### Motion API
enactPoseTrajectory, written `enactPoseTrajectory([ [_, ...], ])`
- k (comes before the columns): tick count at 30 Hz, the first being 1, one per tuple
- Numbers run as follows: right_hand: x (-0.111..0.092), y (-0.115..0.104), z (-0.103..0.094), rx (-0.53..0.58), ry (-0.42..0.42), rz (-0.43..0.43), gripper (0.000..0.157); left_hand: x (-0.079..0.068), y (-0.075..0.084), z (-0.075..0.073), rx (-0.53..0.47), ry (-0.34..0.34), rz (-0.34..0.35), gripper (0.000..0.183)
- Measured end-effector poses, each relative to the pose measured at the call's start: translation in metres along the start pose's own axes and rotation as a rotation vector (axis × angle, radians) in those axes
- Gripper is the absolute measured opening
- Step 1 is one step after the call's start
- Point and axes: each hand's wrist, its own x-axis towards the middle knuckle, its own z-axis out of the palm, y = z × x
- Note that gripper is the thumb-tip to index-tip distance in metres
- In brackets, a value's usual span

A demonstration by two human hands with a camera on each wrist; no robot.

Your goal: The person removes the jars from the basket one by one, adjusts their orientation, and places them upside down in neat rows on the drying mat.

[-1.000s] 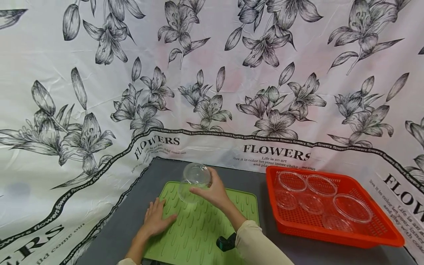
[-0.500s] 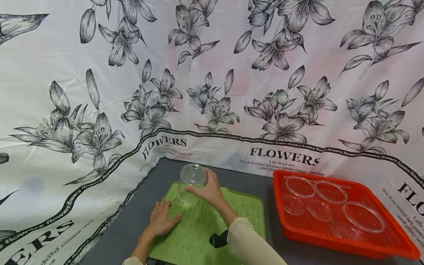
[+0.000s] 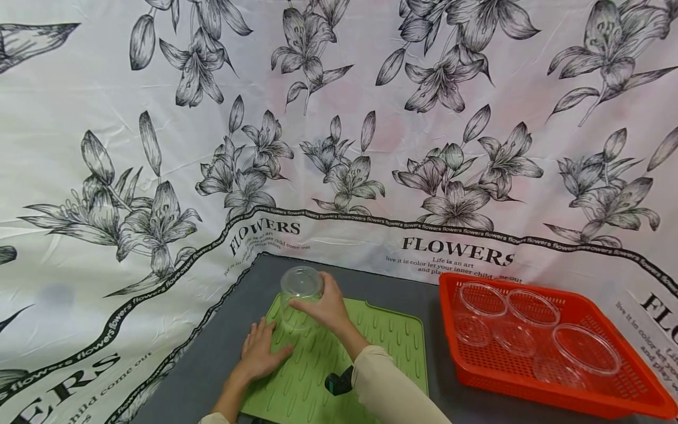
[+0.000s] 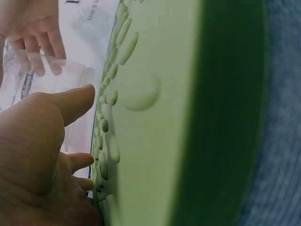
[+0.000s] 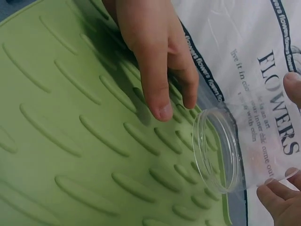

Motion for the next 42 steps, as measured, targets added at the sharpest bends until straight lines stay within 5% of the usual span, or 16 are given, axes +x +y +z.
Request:
enactPoseTrajectory([
  [18, -0.001, -0.003, 0.016, 0.036, -0.064, 0.002, 0.098, 0.000, -0.002, 0.002, 0.012, -0.014, -0.001, 0.080],
  [42, -0.002, -0.005, 0.016, 0.013, -0.098, 0.020, 0.106, -0.001, 0.001, 0.006, 0.022, 0.055, 0.033, 0.078],
])
